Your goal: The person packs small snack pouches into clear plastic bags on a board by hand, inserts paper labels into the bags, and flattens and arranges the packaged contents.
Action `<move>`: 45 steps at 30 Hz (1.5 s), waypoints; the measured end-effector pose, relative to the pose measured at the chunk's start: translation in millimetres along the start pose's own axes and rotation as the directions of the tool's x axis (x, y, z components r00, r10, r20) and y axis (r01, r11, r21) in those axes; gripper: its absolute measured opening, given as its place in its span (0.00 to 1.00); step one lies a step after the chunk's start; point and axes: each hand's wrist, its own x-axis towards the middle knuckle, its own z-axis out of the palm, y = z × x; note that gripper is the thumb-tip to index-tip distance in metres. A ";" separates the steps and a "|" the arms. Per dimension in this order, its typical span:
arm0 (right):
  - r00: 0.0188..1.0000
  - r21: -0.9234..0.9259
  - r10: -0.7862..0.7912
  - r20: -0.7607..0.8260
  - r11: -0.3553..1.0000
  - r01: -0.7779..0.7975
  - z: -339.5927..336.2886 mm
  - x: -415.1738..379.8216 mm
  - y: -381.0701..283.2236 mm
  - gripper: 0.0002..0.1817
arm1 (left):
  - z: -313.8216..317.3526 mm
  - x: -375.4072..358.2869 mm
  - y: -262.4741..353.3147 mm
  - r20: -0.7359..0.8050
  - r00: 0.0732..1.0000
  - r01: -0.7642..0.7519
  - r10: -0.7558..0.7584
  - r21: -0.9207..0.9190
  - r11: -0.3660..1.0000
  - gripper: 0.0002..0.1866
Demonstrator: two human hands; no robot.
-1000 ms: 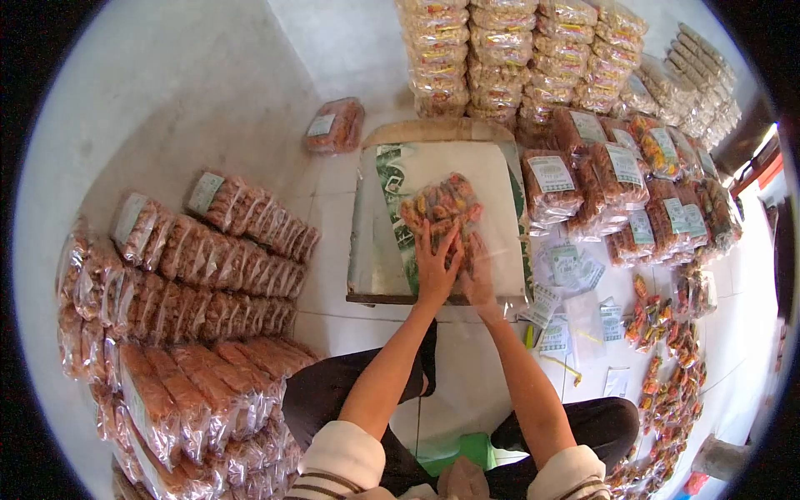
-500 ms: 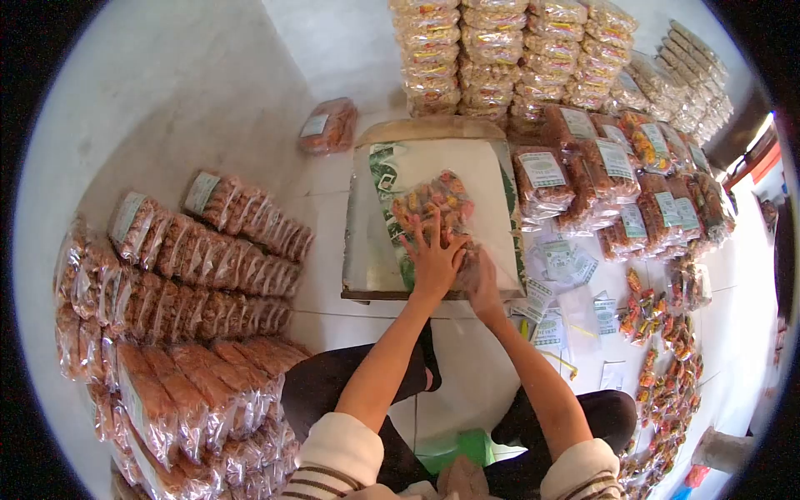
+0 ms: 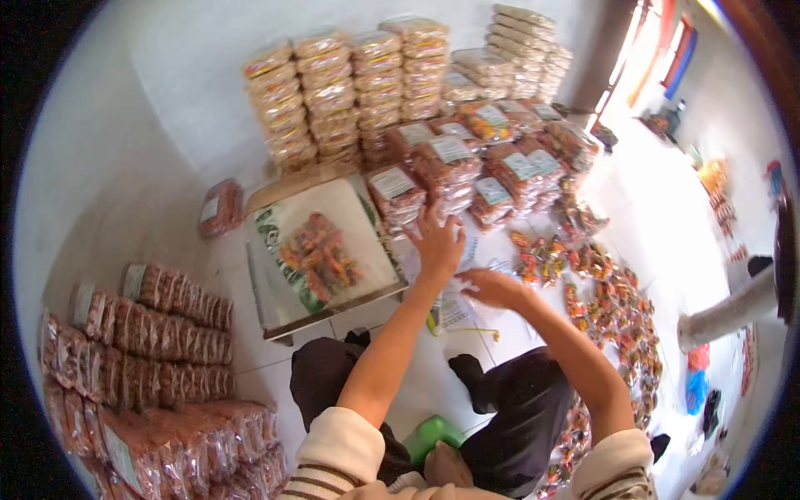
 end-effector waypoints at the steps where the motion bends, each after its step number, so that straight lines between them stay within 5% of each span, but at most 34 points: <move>1: 0.991 0.059 0.084 -0.106 0.995 -0.078 -10.6 -19.7 18.6 0.19 | 5.7 1.0 17.3 0.097 0.994 -0.036 0.052 -0.155 0.987 0.07; 3: 0.924 0.187 0.241 -0.297 0.963 -0.192 -37.4 -64.9 35.9 0.16 | 14.7 0.1 50.2 0.194 0.970 -0.081 0.148 -0.319 0.944 0.06; 5: 0.798 0.324 0.312 -0.516 0.933 -0.156 -43.9 -105.8 59.5 0.13 | 22.8 -5.0 82.6 0.397 0.901 0.145 0.175 -0.656 0.740 0.06; 9: 0.570 0.498 0.541 -0.618 0.831 -0.249 -28.1 -171.4 106.5 0.10 | 49.6 -30.4 126.0 0.415 0.860 0.043 0.298 -0.640 0.767 0.08; 17: 0.356 0.794 0.809 -0.468 0.562 -0.233 75.7 -208.1 205.8 0.11 | 157.0 -76.7 133.2 0.641 0.695 0.083 0.325 -0.521 0.849 0.08; 20: 0.342 0.828 0.859 -0.381 0.481 -0.288 107.0 -198.9 240.9 0.11 | 210.6 -89.6 126.0 0.695 0.640 0.090 0.328 -0.491 0.866 0.07; 22: 0.329 0.859 0.891 -0.314 0.414 -0.300 123.6 -185.3 271.7 0.11 | 245.9 -95.0 122.5 0.682 0.629 -0.036 0.373 -0.453 0.891 0.08; 24: 0.294 0.701 0.796 -0.529 0.605 -0.377 142.1 -170.9 303.8 0.10 | 279.8 -98.7 119.5 0.661 0.625 -0.067 0.415 -0.485 0.872 0.11; 26: 0.285 0.745 0.863 -0.418 0.505 -0.435 144.4 -157.0 330.8 0.11 | 309.9 -101.2 117.0 0.639 0.623 -0.094 0.451 -0.512 0.854 0.15; 29: 0.251 0.600 0.808 -0.532 0.570 -0.562 152.7 -132.8 365.4 0.20 | 350.8 -103.8 112.6 0.557 0.633 -0.174 0.538 -0.574 0.800 0.23; 31: 0.167 0.429 0.649 -0.742 0.652 -0.625 155.4 -116.9 381.6 0.29 | 367.5 -107.7 110.3 0.498 0.646 -0.357 0.578 -0.472 0.806 0.27; 36: 0.124 0.542 0.823 -0.555 0.470 -0.697 152.7 -105.1 391.1 0.34 | 379.5 -109.3 100.1 0.531 0.568 -0.496 0.629 -0.390 0.776 0.28; 39: 0.199 0.557 0.869 -0.454 0.451 -0.697 153.6 -113.8 394.8 0.31 | 374.2 -104.3 98.1 0.555 0.559 -0.457 0.616 -0.414 0.788 0.26; 41: 0.135 0.737 0.906 -0.401 0.406 -0.541 141.7 -118.3 384.9 0.28 | 366.1 -94.9 97.6 0.559 0.580 -0.394 0.592 -0.444 0.805 0.25; 43: 0.147 0.944 0.938 -0.313 0.325 -0.063 120.9 -122.6 366.0 0.22 | 353.0 -81.3 96.5 0.502 0.671 -0.109 0.545 -0.661 0.742 0.19; 44: 0.205 0.947 0.931 -0.303 0.270 0.173 106.0 -122.0 352.5 0.19 | 343.6 -73.9 94.5 0.487 0.683 -0.130 0.544 -0.653 0.746 0.19; 45: 0.220 0.939 0.919 -0.326 0.287 0.192 91.2 -118.9 336.7 0.19 | 331.8 -65.9 92.8 0.642 0.619 0.162 0.452 -0.668 0.726 0.17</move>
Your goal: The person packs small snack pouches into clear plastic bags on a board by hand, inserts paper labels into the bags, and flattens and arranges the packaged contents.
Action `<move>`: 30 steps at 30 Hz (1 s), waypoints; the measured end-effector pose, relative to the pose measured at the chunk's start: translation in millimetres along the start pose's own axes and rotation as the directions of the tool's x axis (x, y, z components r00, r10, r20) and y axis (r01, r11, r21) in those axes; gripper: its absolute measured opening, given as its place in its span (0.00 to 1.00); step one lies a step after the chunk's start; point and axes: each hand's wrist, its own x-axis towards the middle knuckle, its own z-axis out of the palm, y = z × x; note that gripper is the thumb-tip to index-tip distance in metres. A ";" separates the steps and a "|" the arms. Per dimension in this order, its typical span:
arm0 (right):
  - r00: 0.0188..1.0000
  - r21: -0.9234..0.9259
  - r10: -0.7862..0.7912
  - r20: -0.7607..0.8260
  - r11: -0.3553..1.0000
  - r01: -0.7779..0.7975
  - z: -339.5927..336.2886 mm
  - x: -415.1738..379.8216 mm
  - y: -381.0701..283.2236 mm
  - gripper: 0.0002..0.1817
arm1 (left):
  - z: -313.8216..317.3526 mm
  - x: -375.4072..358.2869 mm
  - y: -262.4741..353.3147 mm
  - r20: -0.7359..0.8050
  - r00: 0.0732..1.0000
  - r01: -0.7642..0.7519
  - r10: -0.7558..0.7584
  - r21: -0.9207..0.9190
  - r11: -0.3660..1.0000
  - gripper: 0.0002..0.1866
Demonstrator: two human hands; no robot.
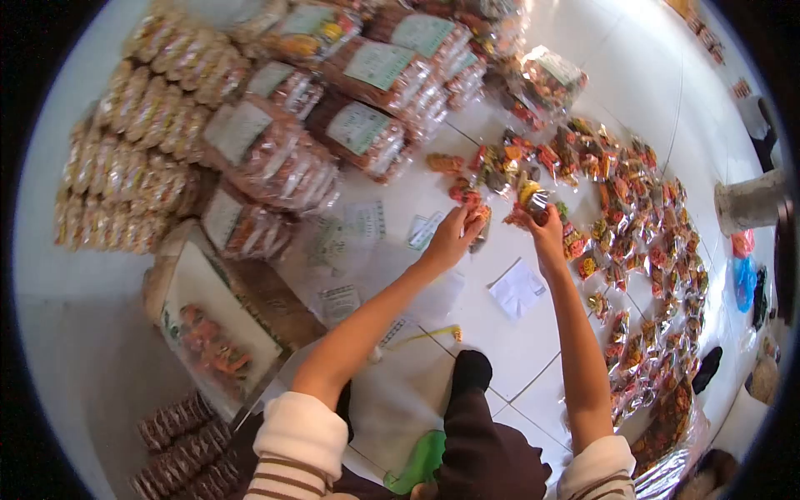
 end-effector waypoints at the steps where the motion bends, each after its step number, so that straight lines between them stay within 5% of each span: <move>1: 0.999 0.028 -0.019 0.026 0.999 0.018 8.4 -10.4 -19.6 0.18 | -13.0 -3.8 9.9 0.099 0.983 0.175 -0.156 -0.230 0.957 0.16; 2: 0.998 0.056 -0.042 0.053 0.998 0.039 17.4 -22.0 -42.5 0.17 | -34.3 -9.0 32.5 0.236 0.950 0.288 -0.205 -0.406 0.867 0.17; 3: 0.994 0.070 -0.073 0.076 0.995 0.068 28.8 -35.0 -65.8 0.17 | -55.6 -19.2 56.8 0.205 0.960 0.258 -0.188 -0.395 0.882 0.17; 5: 0.943 0.097 -0.226 0.245 0.973 0.208 59.9 -64.2 -111.7 0.17 | -94.4 -48.1 107.6 0.383 0.867 0.492 -0.319 -0.762 0.422 0.19; 7: 0.908 0.301 -0.249 0.336 0.942 0.147 89.1 -86.8 -141.3 0.18 | -127.3 -78.5 155.8 0.282 0.893 0.429 -0.352 -0.772 0.469 0.20; 9: 0.864 0.262 -0.328 0.382 0.935 0.239 125.1 -125.7 -191.3 0.19 | -157.7 -112.2 196.3 0.232 0.908 0.336 -0.350 -0.901 0.274 0.21; 10: 0.797 0.239 -0.482 0.364 0.875 0.421 142.4 -137.4 -199.6 0.20 | -170.4 -127.2 208.6 0.186 0.914 0.292 -0.360 -0.918 0.269 0.19; 14: 0.650 0.260 -0.634 0.419 0.769 0.584 194.0 -206.3 -245.0 0.28 | -214.4 -191.4 246.7 0.060 0.906 0.161 -0.420 -0.964 0.210 0.15; 16: 0.361 0.013 -0.788 0.499 0.423 0.906 212.8 -230.7 -255.8 0.29 | -230.3 -218.1 256.2 -0.005 0.935 0.059 -0.355 -0.984 0.168 0.15; 17: 0.336 0.027 -0.796 0.505 0.403 0.915 221.6 -245.3 -258.5 0.29 | -237.2 -229.2 257.3 -0.044 0.951 -0.013 -0.305 -0.995 0.104 0.15; 18: 0.358 0.082 -0.760 0.542 0.472 0.878 230.3 -262.9 -259.0 0.28 | -244.6 -239.8 255.3 -0.067 0.979 -0.045 -0.193 -0.992 0.116 0.17; 21: 0.330 0.116 -0.667 0.668 0.532 0.839 249.1 -290.7 -251.4 0.28 | -264.6 -262.8 262.7 -0.185 0.963 -0.167 -0.194 -0.980 0.107 0.21; 23: 0.411 0.118 -0.536 0.738 0.701 0.703 262.4 -303.2 -245.2 0.31 | -283.0 -275.0 255.9 -0.232 0.961 -0.208 -0.152 -0.965 0.157 0.23; 25: 0.381 0.096 -0.540 0.751 0.660 0.745 275.0 -320.4 -242.3 0.34 | -302.7 -282.9 244.8 -0.229 0.970 -0.242 0.083 -0.948 0.205 0.24; 26: 0.375 0.073 -0.553 0.744 0.625 0.777 281.2 -328.1 -240.4 0.37 | -304.1 -291.3 253.8 -0.248 0.967 -0.226 -0.052 -0.937 0.268 0.27; 29: 0.367 0.067 -0.613 0.700 0.569 0.820 299.9 -330.1 -213.6 0.44 | -305.6 -294.1 236.3 -0.311 0.950 -0.282 -0.022 -0.887 0.367 0.31; 30: 0.434 0.043 -0.604 0.669 0.614 0.788 304.2 -327.1 -203.0 0.45 | -304.0 -295.6 230.0 -0.257 0.954 -0.198 -0.152 -0.926 0.321 0.34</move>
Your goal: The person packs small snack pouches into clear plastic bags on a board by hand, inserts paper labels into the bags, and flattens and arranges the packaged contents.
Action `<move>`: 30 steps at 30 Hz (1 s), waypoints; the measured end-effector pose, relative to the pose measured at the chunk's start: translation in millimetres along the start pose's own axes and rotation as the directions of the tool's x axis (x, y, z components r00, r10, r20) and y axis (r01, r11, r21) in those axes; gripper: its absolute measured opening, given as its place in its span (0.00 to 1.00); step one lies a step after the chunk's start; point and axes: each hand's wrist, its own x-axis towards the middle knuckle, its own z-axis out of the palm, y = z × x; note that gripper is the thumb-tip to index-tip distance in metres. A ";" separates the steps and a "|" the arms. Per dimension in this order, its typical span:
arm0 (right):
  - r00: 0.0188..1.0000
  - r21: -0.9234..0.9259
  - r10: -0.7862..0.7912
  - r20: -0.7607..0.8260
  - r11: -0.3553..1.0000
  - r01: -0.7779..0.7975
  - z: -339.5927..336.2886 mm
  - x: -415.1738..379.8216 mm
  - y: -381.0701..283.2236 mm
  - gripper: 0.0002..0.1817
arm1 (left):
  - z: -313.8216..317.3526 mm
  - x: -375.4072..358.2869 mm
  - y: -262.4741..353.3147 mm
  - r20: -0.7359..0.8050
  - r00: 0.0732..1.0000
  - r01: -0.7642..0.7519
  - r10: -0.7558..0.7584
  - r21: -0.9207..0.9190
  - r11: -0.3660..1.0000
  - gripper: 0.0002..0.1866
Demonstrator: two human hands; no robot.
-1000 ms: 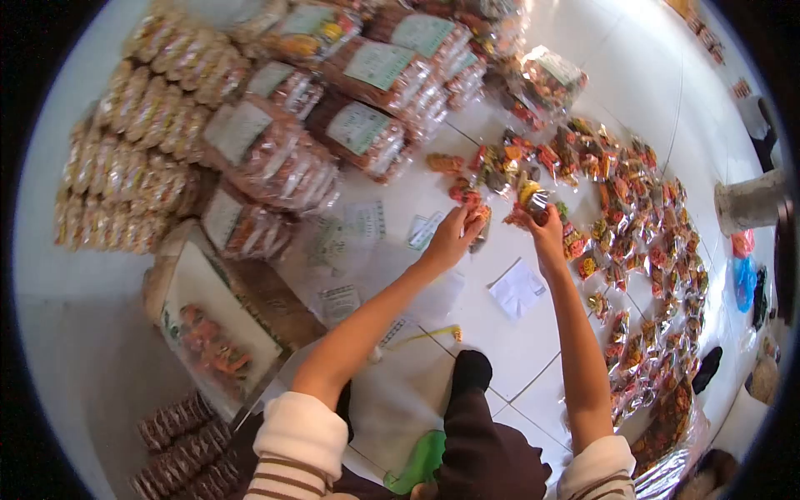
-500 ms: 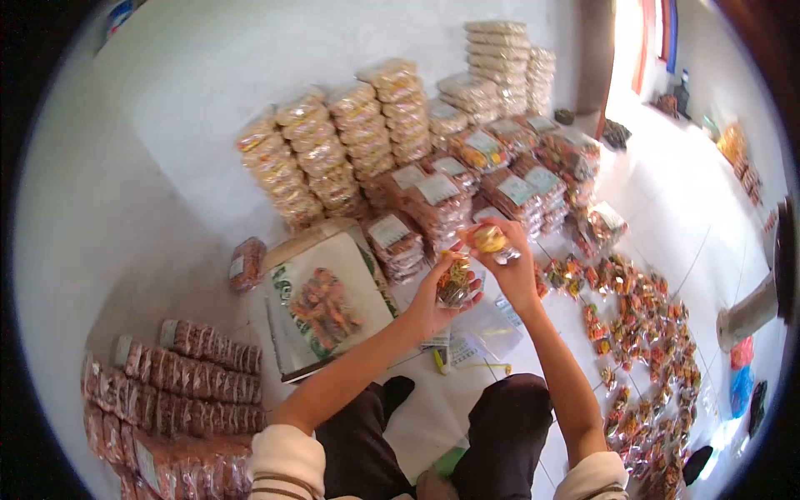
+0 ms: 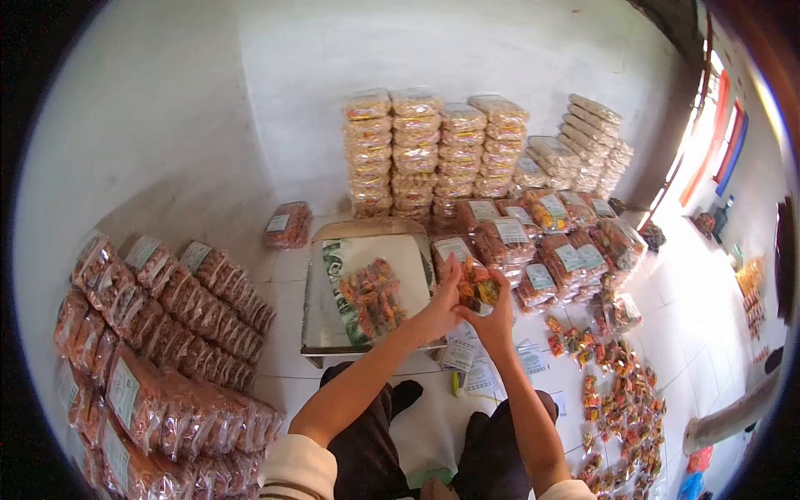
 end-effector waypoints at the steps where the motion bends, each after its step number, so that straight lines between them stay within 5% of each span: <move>1: 0.997 0.022 0.065 -0.046 0.998 -0.064 6.1 -1.0 3.0 0.46 | -8.9 0.2 1.4 -0.018 1.000 -0.006 0.006 0.000 1.000 0.34; 3: 0.996 0.025 0.080 -0.031 0.997 -0.079 12.8 -4.5 8.1 0.45 | -26.6 0.1 0.9 0.162 0.987 -0.048 0.015 0.206 0.977 0.35; 5: 0.997 0.083 0.073 -0.022 0.994 -0.071 13.3 -3.0 16.2 0.45 | -16.9 -11.6 7.8 -0.039 0.998 0.055 -0.039 0.623 0.780 0.35; 7: 0.996 0.087 0.089 0.016 0.992 -0.090 10.3 0.4 17.8 0.44 | -26.4 -7.8 -0.5 -0.073 0.994 0.091 -0.082 0.130 0.987 0.32; 11: 0.994 0.012 0.047 0.101 0.999 -0.048 12.0 2.8 15.2 0.42 | -40.7 -3.3 1.6 -0.059 0.996 0.069 -0.066 0.047 0.997 0.32; 13: 0.993 -0.009 -0.003 0.118 1.000 0.004 15.4 2.0 16.5 0.42 | -30.8 -12.4 4.7 -0.176 0.984 0.031 0.002 0.187 0.982 0.35; 17: 0.997 -0.081 -0.040 0.070 0.996 0.046 16.6 4.9 18.0 0.42 | -45.7 -7.7 -1.0 -0.086 0.996 0.011 0.016 0.302 0.953 0.39; 20: 0.992 -0.112 -0.056 0.111 0.991 0.069 13.4 7.3 12.7 0.40 | -43.1 -11.9 4.7 -0.171 0.985 0.056 0.039 0.517 0.854 0.42; 22: 0.987 -0.123 -0.064 0.149 0.989 0.082 16.3 7.9 13.6 0.38 | -43.4 -13.0 7.8 -0.175 0.977 0.055 0.120 0.754 0.655 0.46; 26: 0.992 -0.079 0.019 0.126 0.997 -0.009 23.5 4.0 16.0 0.37 | -27.5 -26.4 20.4 -0.142 0.989 0.089 0.025 0.736 0.672 0.49; 29: 0.995 -0.011 0.050 0.082 0.999 -0.050 29.5 3.1 15.2 0.38 | -19.5 -27.7 19.7 -0.125 0.982 -0.012 0.138 0.697 0.717 0.45; 30: 0.999 0.009 0.016 0.050 1.000 -0.016 31.6 2.2 14.7 0.38 | -15.6 -27.6 19.2 -0.295 0.944 0.059 0.149 0.596 0.801 0.41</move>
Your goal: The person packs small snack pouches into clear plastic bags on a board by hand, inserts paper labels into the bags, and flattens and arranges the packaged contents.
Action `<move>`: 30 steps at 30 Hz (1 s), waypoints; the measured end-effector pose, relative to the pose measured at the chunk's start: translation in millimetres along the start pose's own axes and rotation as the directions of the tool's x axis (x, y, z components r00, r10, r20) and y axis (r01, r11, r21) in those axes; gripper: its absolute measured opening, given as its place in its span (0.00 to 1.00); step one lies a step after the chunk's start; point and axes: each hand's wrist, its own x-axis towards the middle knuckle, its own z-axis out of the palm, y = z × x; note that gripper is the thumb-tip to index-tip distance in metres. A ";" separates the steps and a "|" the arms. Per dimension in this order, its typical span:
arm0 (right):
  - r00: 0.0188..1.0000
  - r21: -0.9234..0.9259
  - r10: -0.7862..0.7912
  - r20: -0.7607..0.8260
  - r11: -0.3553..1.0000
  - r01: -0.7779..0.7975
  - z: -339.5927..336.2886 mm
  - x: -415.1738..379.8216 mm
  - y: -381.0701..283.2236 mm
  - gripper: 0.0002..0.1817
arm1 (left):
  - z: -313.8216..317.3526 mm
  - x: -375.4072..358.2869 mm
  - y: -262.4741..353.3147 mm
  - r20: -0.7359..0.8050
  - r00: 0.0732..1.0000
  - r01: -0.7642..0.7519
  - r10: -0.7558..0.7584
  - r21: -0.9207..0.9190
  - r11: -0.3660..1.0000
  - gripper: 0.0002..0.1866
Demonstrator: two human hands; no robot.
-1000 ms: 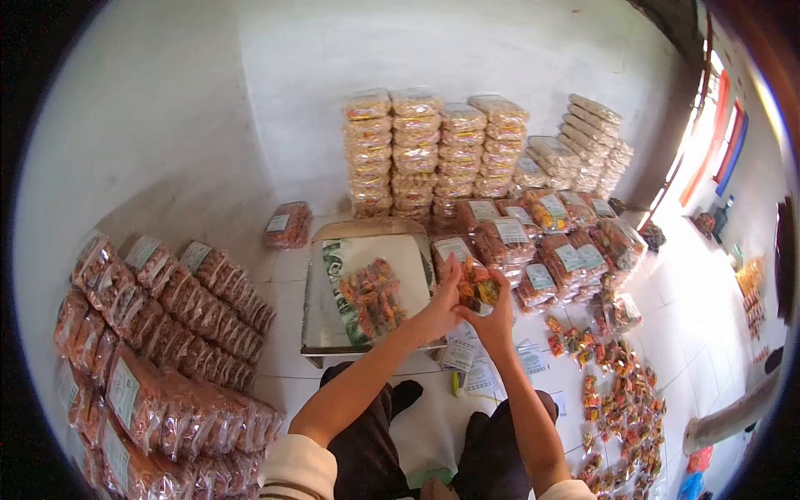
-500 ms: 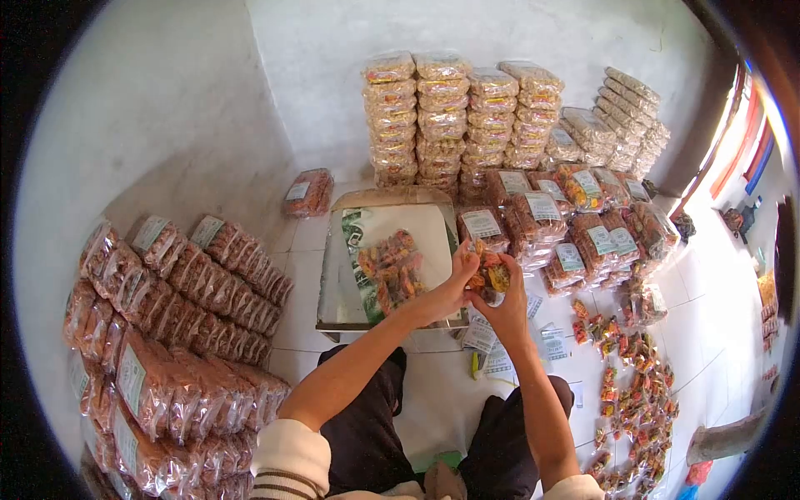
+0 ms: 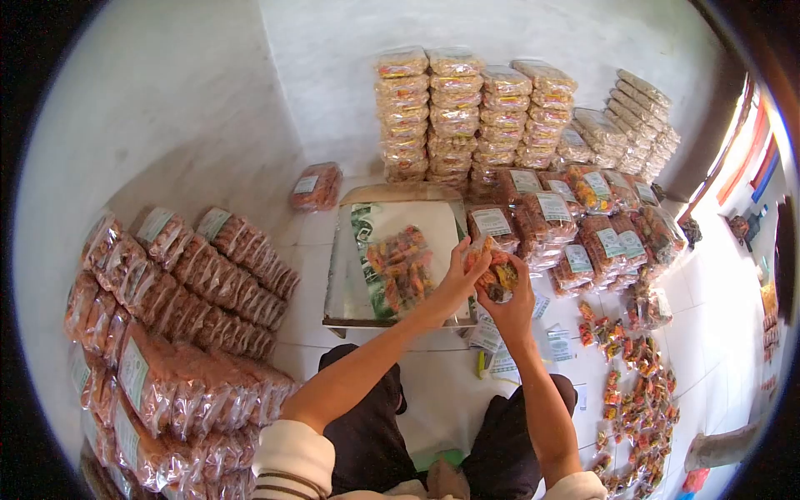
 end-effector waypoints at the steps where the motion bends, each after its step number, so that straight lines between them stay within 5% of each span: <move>1: 1.000 0.003 -0.001 0.005 1.000 0.001 3.2 -2.6 -2.6 0.38 | 1.7 -0.5 0.4 -0.136 0.985 0.093 -0.108 -0.116 0.989 0.37; 4: 0.996 -0.066 -0.079 0.046 0.994 0.082 11.5 -6.5 -10.4 0.37 | -2.4 7.0 -7.7 -0.252 0.965 -0.012 -0.068 -0.303 0.953 0.28; 6: 0.968 -0.277 -0.243 0.069 0.927 0.252 14.5 -5.5 -12.8 0.39 | -12.4 10.0 -12.0 -0.242 0.969 -0.039 -0.049 -0.349 0.936 0.24; 10: 0.984 -0.149 -0.159 0.077 0.974 0.169 22.2 -11.9 -6.3 0.39 | -17.2 15.3 -27.7 -0.271 0.959 -0.175 0.083 -0.337 0.925 0.14; 14: 0.991 -0.088 -0.098 0.088 0.991 0.106 24.3 -20.7 -1.4 0.37 | -16.4 -0.7 -29.6 -0.285 0.956 -0.030 -0.067 -0.322 0.946 0.14; 16: 0.994 -0.077 -0.087 0.069 0.993 0.092 22.9 -19.8 -2.9 0.36 | -20.7 -1.5 -31.2 -0.081 0.994 -0.107 0.076 -0.510 0.853 0.20; 19: 0.986 -0.169 -0.151 -0.066 0.976 0.138 13.7 -17.7 -2.4 0.33 | -36.3 5.8 -31.1 -0.170 0.985 -0.116 0.039 -0.471 0.874 0.33; 20: 0.963 -0.114 -0.049 -0.267 0.993 0.019 7.8 -18.4 1.8 0.29 | -44.9 6.9 -45.8 -0.168 0.985 -0.110 0.032 -0.473 0.874 0.33; 21: 0.891 -0.036 0.061 -0.450 0.996 -0.086 2.2 -20.7 6.5 0.25 | -54.3 7.1 -60.0 -0.240 0.919 -0.273 0.313 0.185 0.944 0.36; 22: 0.891 -0.036 0.062 -0.450 0.996 -0.087 -1.7 -27.4 14.4 0.25 | -59.3 8.0 -69.6 -0.109 0.818 -0.296 0.566 0.762 0.575 0.39; 23: 0.782 0.149 0.254 -0.569 0.967 -0.205 -2.9 -40.7 26.7 0.23 | -55.5 0.4 -76.9 -0.105 0.818 -0.298 0.566 0.764 0.573 0.39; 24: 0.629 0.347 0.449 -0.635 0.893 -0.287 -0.3 -57.5 39.3 0.21 | -48.4 -15.9 -89.4 -0.041 0.901 -0.141 0.431 0.913 0.382 0.42; 25: 0.620 0.354 0.457 -0.637 0.889 -0.291 8.3 -78.4 55.8 0.21 | -42.6 -31.1 -102.0 -0.021 0.963 -0.016 0.269 0.991 0.132 0.45; 29: 0.687 0.827 0.657 -0.311 0.543 -0.145 52.9 -156.8 95.8 0.22 | -29.6 -50.9 -150.3 0.064 0.975 -0.038 0.213 0.992 -0.124 0.42; 30: 0.680 0.824 0.660 -0.319 0.547 -0.145 60.5 -169.7 89.6 0.22 | -32.1 -41.7 -167.4 0.065 0.949 0.004 0.308 0.976 -0.218 0.37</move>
